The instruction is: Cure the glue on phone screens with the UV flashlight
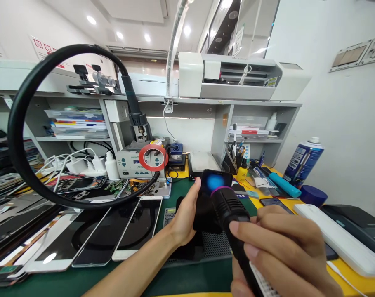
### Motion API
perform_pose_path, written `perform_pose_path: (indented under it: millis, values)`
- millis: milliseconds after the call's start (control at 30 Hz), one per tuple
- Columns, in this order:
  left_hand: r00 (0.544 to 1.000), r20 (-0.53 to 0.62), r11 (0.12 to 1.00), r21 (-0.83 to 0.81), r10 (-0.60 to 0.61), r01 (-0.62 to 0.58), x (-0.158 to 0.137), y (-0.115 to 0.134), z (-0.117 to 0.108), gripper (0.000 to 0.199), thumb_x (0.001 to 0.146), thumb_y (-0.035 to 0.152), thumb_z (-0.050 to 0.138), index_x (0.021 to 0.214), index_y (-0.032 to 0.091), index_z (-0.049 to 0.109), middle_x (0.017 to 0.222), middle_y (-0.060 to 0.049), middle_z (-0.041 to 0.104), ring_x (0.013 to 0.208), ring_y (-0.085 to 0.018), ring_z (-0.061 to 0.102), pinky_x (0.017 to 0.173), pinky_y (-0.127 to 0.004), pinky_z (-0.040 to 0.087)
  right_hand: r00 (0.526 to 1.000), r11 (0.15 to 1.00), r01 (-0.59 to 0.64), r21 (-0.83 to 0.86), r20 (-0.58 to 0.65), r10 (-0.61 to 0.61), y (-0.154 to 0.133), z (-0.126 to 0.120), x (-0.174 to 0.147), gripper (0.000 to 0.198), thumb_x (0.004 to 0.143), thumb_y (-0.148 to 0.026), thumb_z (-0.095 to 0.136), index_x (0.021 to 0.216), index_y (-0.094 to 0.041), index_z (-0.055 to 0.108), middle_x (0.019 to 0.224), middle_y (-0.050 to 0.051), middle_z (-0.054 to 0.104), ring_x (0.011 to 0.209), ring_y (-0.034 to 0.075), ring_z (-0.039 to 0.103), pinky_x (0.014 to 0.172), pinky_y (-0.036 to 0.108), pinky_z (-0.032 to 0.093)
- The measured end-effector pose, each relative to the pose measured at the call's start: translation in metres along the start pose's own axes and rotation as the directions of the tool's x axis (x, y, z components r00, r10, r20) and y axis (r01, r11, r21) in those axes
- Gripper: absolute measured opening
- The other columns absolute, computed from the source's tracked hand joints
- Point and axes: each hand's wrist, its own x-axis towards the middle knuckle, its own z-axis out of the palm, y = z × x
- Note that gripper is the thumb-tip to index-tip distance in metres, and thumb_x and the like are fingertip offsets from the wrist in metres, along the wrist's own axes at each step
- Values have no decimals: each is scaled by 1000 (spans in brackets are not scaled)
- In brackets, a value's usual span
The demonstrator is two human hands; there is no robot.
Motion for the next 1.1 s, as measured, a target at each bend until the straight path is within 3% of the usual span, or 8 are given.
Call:
perform_pose_path:
  millis: [133,267,500,600,700,900,1000,1100]
  values:
    - [997,51,992,102,63,-68,2,20,-10,75,95,69,34,109,6,72,85,-17,75,78,-29,72,81,-43,55,989,988,-101,121,-93,112,22,5,8,23,71,-17,65,94,-17,64,92,9,73,77,22,66,73,41,51]
    - [994,95,987,148,52,-66,3,34,-18,86,93,74,26,98,3,73,83,-21,73,75,-28,70,78,-41,55,931,943,-189,275,-256,261,42,25,19,9,76,-26,64,83,-21,65,79,5,70,71,21,69,68,35,53]
    - [967,-164,937,322,193,-133,6,35,-17,86,90,78,29,105,7,74,81,-16,74,71,-24,69,70,-32,53,935,980,-199,3,-297,191,59,43,21,47,91,-57,56,107,-17,72,88,11,75,79,25,72,71,37,56]
    - [925,-213,854,488,314,-178,9,32,-20,83,89,79,32,107,10,75,83,-14,75,78,-26,69,73,-33,52,854,938,-333,101,-389,345,61,55,19,52,93,-61,51,95,-15,74,82,10,74,76,25,70,72,39,55]
    - [894,-192,784,576,405,-232,11,28,-22,81,89,79,32,111,14,74,93,-14,75,87,-29,69,78,-36,51,771,838,-469,280,-333,542,58,63,16,40,87,-54,64,86,-15,72,89,10,74,74,24,70,69,39,56]
    - [851,-216,728,639,479,-248,12,24,-21,80,88,80,31,112,16,73,105,-15,74,92,-30,68,85,-40,49,722,736,-560,381,-211,659,47,63,9,29,75,-29,82,93,-16,62,101,8,74,92,26,72,78,41,57]
    - [861,-256,792,562,440,-238,13,25,-21,79,87,80,36,104,14,74,96,-16,75,90,-31,69,81,-40,52,741,741,-552,381,-182,646,45,65,8,31,75,-27,81,95,-17,61,99,8,73,86,25,72,71,38,58]
    - [938,-232,931,319,259,-178,13,29,-23,82,85,83,36,103,13,74,84,-16,75,84,-32,70,74,-41,54,828,858,-464,219,-236,508,44,64,5,26,76,-27,77,98,-17,67,93,6,74,86,23,71,77,38,58]
